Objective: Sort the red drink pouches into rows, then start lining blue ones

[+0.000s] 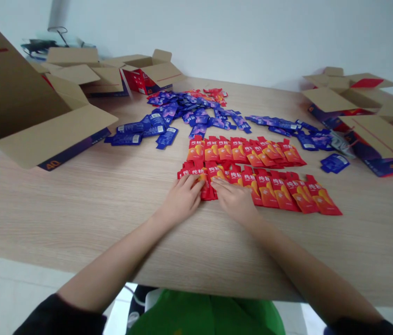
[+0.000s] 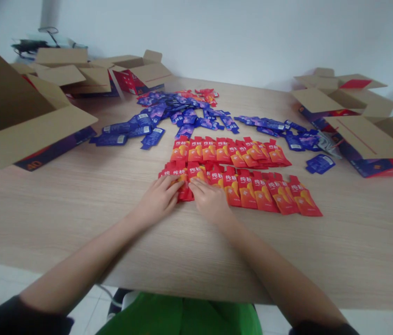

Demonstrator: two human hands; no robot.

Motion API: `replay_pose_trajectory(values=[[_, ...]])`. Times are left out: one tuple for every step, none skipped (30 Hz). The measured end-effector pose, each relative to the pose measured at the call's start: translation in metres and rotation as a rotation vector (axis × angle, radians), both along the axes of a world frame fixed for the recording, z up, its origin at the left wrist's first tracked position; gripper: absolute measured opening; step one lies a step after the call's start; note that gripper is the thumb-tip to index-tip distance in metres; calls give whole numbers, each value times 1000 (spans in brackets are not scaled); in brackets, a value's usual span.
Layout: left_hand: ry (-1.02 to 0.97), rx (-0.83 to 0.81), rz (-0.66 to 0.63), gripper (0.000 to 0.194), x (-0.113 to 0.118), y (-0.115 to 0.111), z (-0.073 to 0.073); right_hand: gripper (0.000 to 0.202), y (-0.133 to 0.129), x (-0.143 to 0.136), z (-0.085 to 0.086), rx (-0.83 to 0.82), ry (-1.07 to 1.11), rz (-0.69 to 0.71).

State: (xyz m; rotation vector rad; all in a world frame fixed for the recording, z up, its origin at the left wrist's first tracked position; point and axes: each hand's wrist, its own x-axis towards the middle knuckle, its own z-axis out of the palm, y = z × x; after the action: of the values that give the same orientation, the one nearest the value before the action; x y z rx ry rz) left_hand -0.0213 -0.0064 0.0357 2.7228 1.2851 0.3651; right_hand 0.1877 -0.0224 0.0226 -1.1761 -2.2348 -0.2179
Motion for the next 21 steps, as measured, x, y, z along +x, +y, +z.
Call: replay_pose_trajectory(values=[[-11,2,4,39,0,0,0,32,0,-2,-1,-42,-8,-17],[-20,5,9,38,0,1,0,30,0,-4,-1,-80,-2,-28],[-27,8,12,37,1,1,-1,28,-1,-5,0,-114,18,-31],[-30,12,15,36,1,0,-1,27,-2,-5,3,-142,48,-26],[-33,16,18,36,1,0,-2,26,-3,-4,6,-163,84,-15],[-34,19,24,36,2,0,-2,27,-4,-3,9,-175,125,-9],[-34,22,29,35,2,-1,-3,28,-5,-2,12,-177,167,-11],[-33,23,34,35,3,-2,-4,29,-6,-1,14,-172,209,-20],[-31,23,38,36,4,-3,-4,30,-6,1,15,-171,249,-33],[-30,24,41,36,4,-3,-5,30,-6,2,14,-181,278,-49],[-30,27,42,36,5,-4,-5,31,-6,2,13,-202,292,-60],[-30,31,42,36,5,-5,-5,32,-5,3,11,-231,296,-67],[-30,37,44,36,5,-5,-6,33,-5,3,9,-259,295,-71],[-30,41,44,36,5,-5,-6,33,-4,3,8,-280,293,-73],[-33,43,42,36,5,-5,-6,33,-3,4,10,-288,290,-73],[-41,40,38,36,5,-5,-6,32,-1,5,14,-288,287,-74],[-59,31,31,35,4,-4,-5,32,2,6,20,-283,278,-75],[-96,18,22,33,2,-3,-3,31,6,7,30,-280,254,-71],[-155,4,14,30,0,-1,-1,30,11,8,41,-283,212,-53],[-232,-11,7,27,-2,1,1,30,20,9,54,-291,161,-19],[-317,-25,2,25,-6,3,4,30,30,8,67,-302,111,25]])
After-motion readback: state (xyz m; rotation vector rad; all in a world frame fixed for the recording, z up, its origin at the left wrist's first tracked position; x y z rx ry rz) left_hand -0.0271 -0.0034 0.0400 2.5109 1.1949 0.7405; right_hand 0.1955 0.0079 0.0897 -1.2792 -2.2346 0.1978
